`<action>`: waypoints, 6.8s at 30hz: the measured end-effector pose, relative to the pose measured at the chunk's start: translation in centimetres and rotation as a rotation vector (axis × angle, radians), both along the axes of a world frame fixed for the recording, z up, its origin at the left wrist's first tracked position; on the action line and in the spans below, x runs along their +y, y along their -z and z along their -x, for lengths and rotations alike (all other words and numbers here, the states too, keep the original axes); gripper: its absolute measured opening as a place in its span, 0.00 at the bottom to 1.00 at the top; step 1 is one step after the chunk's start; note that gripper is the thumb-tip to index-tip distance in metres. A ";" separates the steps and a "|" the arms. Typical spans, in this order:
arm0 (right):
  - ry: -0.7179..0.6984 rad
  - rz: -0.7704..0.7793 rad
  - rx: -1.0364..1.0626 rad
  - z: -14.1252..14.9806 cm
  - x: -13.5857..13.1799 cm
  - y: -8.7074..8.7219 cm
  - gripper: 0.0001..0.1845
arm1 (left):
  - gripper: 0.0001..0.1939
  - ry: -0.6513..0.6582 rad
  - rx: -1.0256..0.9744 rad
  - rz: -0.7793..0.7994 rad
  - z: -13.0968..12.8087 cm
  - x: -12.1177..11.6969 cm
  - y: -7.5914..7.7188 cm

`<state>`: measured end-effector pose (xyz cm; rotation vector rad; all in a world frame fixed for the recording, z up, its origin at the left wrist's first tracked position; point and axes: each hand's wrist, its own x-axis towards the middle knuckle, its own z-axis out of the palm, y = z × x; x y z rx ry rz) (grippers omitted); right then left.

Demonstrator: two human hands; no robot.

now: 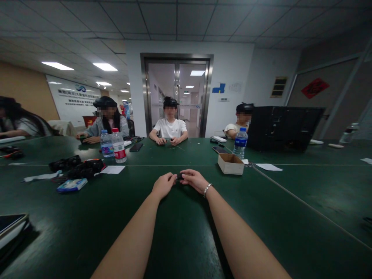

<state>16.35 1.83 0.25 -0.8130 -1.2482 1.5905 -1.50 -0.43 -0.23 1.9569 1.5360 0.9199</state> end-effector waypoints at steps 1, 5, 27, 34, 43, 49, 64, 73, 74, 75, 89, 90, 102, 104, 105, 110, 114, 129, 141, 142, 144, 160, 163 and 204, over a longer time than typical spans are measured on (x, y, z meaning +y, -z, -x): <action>0.002 0.001 0.001 0.0 0.0 0.0 0.09 | 0.18 0.007 -0.030 -0.015 0.0 0.1 0.1; 0.004 -0.003 0.008 0.0 0.1 0.0 0.08 | 0.12 0.062 -0.179 -0.075 0.2 0.5 0.6; 0.014 0.000 0.009 0.0 0.0 0.1 0.07 | 0.17 0.031 -0.053 -0.048 0.0 0.3 0.3; 0.014 0.004 0.005 0.0 0.0 0.1 0.08 | 0.21 0.038 -0.056 -0.004 -0.1 0.1 0.1; 0.009 0.001 0.004 0.0 0.1 0.0 0.07 | 0.21 0.044 -0.074 0.018 -0.1 0.1 0.1; 0.016 0.013 0.014 0.0 -0.1 -0.1 0.08 | 0.16 0.026 -0.115 -0.052 -0.1 0.2 0.4; -0.007 0.020 0.015 -0.1 0.1 0.0 0.08 | 0.19 0.037 -0.081 0.005 0.0 0.1 0.1; 0.002 0.021 0.023 -0.1 0.0 -0.2 0.07 | 0.14 0.037 -0.088 -0.032 0.0 0.1 0.2; 0.000 0.023 0.021 -0.1 0.0 -0.2 0.07 | 0.14 0.041 -0.085 -0.031 0.0 0.1 0.2; -0.001 0.026 0.019 -0.1 0.0 -0.2 0.08 | 0.14 0.043 -0.086 -0.029 0.0 0.1 0.2; 0.006 0.025 0.009 0.0 0.1 -0.1 0.07 | 0.16 0.041 -0.095 -0.017 -0.1 0.0 0.0; 0.005 0.022 0.003 0.0 0.1 -0.1 0.07 | 0.17 0.044 -0.090 -0.008 -0.1 0.0 0.0; 0.003 0.016 0.004 -0.1 0.2 0.1 0.07 | 0.16 0.043 -0.138 -0.039 0.0 0.1 0.2; 0.000 0.009 0.003 -0.1 0.2 0.1 0.08 | 0.15 0.055 -0.111 -0.045 0.0 0.3 0.4; -0.001 0.007 0.002 -0.1 0.3 0.1 0.08 | 0.15 0.058 -0.103 -0.040 0.0 0.3 0.5; -0.002 0.014 -0.009 -0.1 0.3 0.2 0.08 | 0.20 0.055 -0.080 0.008 0.0 0.4 0.5; 0.011 0.008 0.006 -0.1 0.3 0.2 0.07 | 0.16 0.080 -0.132 -0.027 0.1 0.4 0.5; -0.011 0.016 -0.002 0.0 0.3 0.1 0.07 | 0.23 0.048 -0.062 0.020 0.0 0.3 0.2; 0.015 0.022 -0.010 0.0 0.2 0.1 0.07 | 0.13 0.056 -0.230 -0.110 -0.2 0.3 0.2; 0.011 0.021 -0.009 0.0 0.3 0.1 0.07 | 0.14 0.056 -0.240 -0.086 -0.2 0.4 0.3; 0.007 0.015 -0.008 0.0 0.3 0.2 0.07 | 0.15 0.064 -0.246 -0.043 -0.1 0.5 0.4; 0.020 0.021 -0.013 0.0 0.3 0.1 0.06 | 0.16 0.029 -0.187 -0.047 -0.1 0.4 0.3; 0.013 0.018 -0.018 0.0 0.2 0.0 0.06 | 0.21 0.039 -0.146 0.006 -0.1 0.4 0.2; -0.005 0.028 -0.012 0.1 0.2 -0.1 0.06 | 0.27 0.036 -0.064 -0.013 -0.2 0.4 0.1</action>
